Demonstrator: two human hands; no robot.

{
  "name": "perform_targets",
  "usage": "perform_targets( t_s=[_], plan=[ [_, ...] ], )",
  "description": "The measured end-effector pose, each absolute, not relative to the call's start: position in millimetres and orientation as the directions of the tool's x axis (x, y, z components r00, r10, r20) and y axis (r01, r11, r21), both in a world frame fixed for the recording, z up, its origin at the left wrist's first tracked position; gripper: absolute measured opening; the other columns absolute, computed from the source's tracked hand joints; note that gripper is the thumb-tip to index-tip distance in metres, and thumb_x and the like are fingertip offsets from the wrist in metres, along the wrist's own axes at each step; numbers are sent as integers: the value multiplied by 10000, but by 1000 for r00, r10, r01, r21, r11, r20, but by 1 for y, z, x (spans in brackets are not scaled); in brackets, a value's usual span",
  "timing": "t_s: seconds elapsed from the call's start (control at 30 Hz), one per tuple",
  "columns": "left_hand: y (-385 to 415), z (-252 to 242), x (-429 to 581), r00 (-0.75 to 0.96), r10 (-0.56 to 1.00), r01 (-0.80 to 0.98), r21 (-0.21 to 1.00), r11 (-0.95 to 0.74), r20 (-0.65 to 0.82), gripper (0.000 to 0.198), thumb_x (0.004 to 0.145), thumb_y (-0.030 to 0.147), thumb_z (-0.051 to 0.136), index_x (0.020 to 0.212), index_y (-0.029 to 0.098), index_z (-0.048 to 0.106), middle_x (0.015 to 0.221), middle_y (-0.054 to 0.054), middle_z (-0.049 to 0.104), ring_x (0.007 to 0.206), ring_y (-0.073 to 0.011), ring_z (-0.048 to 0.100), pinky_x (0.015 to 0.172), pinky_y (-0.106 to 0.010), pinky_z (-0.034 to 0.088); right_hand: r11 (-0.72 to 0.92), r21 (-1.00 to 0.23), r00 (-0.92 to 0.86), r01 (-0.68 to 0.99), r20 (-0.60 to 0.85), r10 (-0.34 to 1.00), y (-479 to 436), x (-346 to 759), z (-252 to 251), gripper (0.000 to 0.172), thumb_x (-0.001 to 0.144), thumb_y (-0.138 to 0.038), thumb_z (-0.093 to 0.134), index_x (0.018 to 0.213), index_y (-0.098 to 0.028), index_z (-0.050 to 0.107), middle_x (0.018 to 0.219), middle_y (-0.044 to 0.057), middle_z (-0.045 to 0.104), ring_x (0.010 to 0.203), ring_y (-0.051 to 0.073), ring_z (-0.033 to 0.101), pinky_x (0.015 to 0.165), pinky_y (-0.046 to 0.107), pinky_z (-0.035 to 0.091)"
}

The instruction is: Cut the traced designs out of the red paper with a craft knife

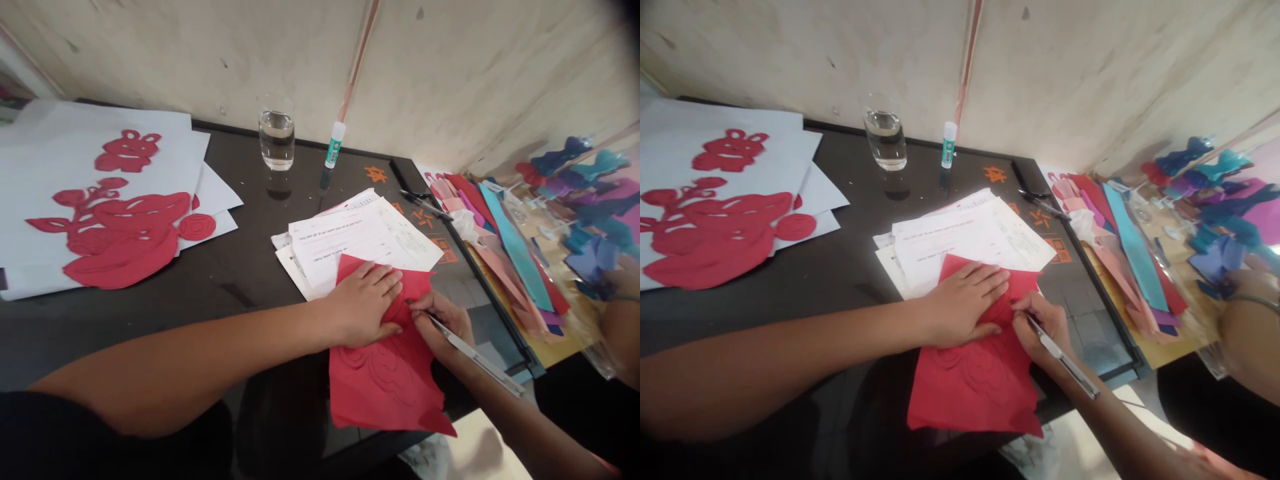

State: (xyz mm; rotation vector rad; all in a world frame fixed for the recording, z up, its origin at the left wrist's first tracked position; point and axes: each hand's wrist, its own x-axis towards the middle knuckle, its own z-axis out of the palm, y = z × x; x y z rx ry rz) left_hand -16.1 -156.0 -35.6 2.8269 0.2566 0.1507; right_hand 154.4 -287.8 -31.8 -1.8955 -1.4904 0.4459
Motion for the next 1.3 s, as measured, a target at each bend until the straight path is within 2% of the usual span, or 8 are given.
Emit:
perform_targets(
  t_s=[0.17,0.27,0.4,0.5,0.63,0.7,0.8,1.3],
  plan=[
    [-166,-30,-13,960,272,246,266,-932,66,747,965,590,389,1490,61,340,1588,-131,257,1471,-302,196,1192,-458,138,-220,-707,323,672,13,946,-270,160,-20,68,741,-183,523,717,-195,585,557,-35,538,485,108,457,471,236,329],
    [-179,-15,-13,933,360,358,209,-910,-28,834,921,675,410,1451,30,407,1556,-184,312,1395,-343,314,1116,-458,275,-232,-721,277,653,-58,959,-258,166,-13,56,722,-197,523,700,-196,574,565,-36,537,503,112,463,482,238,331],
    [-195,4,-19,935,344,352,108,-930,-87,693,890,671,488,1194,76,672,1252,-193,613,1136,-327,517,920,-424,408,-219,-731,212,646,-103,972,-255,173,-10,45,764,-213,538,737,-202,572,576,-45,525,533,115,459,501,236,329],
    [-195,4,-23,955,292,294,60,-954,-40,540,920,587,515,1048,111,736,1071,-150,670,1036,-291,553,899,-412,401,-202,-746,200,634,-94,975,-259,172,-10,54,777,-205,526,749,-200,572,585,-44,523,540,117,462,505,235,331],
    [-175,-13,-20,972,194,180,107,-978,131,623,955,559,464,1340,78,555,1443,-167,489,1338,-306,401,1095,-453,277,-142,-736,210,662,0,978,-270,169,-16,63,804,-186,509,780,-202,565,615,-44,541,538,110,470,513,228,354],
    [-164,-22,-18,982,166,147,187,-971,89,748,954,605,420,1476,71,366,1575,-139,288,1463,-287,225,1174,-470,172,-90,-694,189,714,66,980,-276,167,-21,65,818,-174,514,802,-204,569,615,-45,548,528,106,475,514,223,363],
    [-156,-29,-16,986,169,166,276,-947,-15,799,956,631,377,1527,89,241,1606,-104,170,1502,-259,123,1211,-475,91,-7,-610,135,792,164,977,-282,163,-26,71,803,-147,526,805,-198,576,592,-47,542,486,95,462,495,217,365],
    [-159,-30,-18,983,184,176,306,-936,-1,758,961,583,402,1522,94,253,1608,-102,158,1504,-254,118,1220,-496,71,53,-554,72,831,202,977,-293,156,-24,79,778,-127,534,780,-205,551,547,-53,508,427,82,426,443,211,354]
  ],
)
